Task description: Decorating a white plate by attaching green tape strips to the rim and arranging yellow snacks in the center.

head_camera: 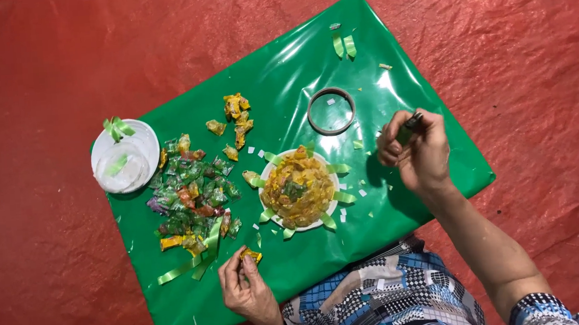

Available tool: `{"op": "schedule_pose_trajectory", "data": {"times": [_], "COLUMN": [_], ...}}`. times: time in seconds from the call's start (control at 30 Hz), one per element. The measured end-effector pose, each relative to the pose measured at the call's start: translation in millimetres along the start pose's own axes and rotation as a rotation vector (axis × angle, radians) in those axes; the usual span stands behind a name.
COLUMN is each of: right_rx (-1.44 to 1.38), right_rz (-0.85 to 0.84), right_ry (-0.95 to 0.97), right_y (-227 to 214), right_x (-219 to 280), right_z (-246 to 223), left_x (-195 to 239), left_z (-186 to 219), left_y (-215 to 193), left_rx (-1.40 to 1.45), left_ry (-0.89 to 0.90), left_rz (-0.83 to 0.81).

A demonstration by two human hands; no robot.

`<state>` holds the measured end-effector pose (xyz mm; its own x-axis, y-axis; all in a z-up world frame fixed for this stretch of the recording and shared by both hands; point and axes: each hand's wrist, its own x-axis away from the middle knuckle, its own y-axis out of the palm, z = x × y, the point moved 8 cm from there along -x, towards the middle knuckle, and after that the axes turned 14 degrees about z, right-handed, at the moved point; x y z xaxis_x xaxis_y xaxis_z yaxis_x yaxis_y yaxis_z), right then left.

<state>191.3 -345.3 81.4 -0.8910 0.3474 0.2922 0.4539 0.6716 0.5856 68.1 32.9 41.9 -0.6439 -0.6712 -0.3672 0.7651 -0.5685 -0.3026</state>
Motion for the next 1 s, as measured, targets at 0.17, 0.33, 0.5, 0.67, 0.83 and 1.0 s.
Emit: {"op": "schedule_pose_trajectory", "data": {"times": [0.17,0.33,0.5,0.67,0.83,1.0], "right_rx": [0.485,1.184,1.703,1.830,1.375,-0.398], "right_rz": [0.016,0.060,0.005,-0.048,-0.251,-1.745], "right_ry": [-0.365,-0.605,-0.547,-1.032,-0.995,0.269], "right_y": [-6.4,-20.7,-26.1,-14.5,37.1,69.2], "right_x": [-14.2,-66.8,-105.3,-86.2,3.7,179.6], "right_z": [-22.2,-35.2,-6.5,-3.4,-46.5,-36.7], "left_x": [-1.7,-4.5,-5.5,-7.0,-7.2,-7.7], "left_z": [2.8,9.5,13.7,15.9,12.4,14.4], "left_y": [-1.0,-1.9,-2.2,-2.8,-2.1,-1.4], "left_rx": [-0.028,-0.042,-0.041,-0.039,-0.050,-0.088], "left_ry": [0.037,0.082,0.097,0.083,0.096,0.174], "left_rz": [0.007,0.010,0.003,0.010,0.014,0.021]}}
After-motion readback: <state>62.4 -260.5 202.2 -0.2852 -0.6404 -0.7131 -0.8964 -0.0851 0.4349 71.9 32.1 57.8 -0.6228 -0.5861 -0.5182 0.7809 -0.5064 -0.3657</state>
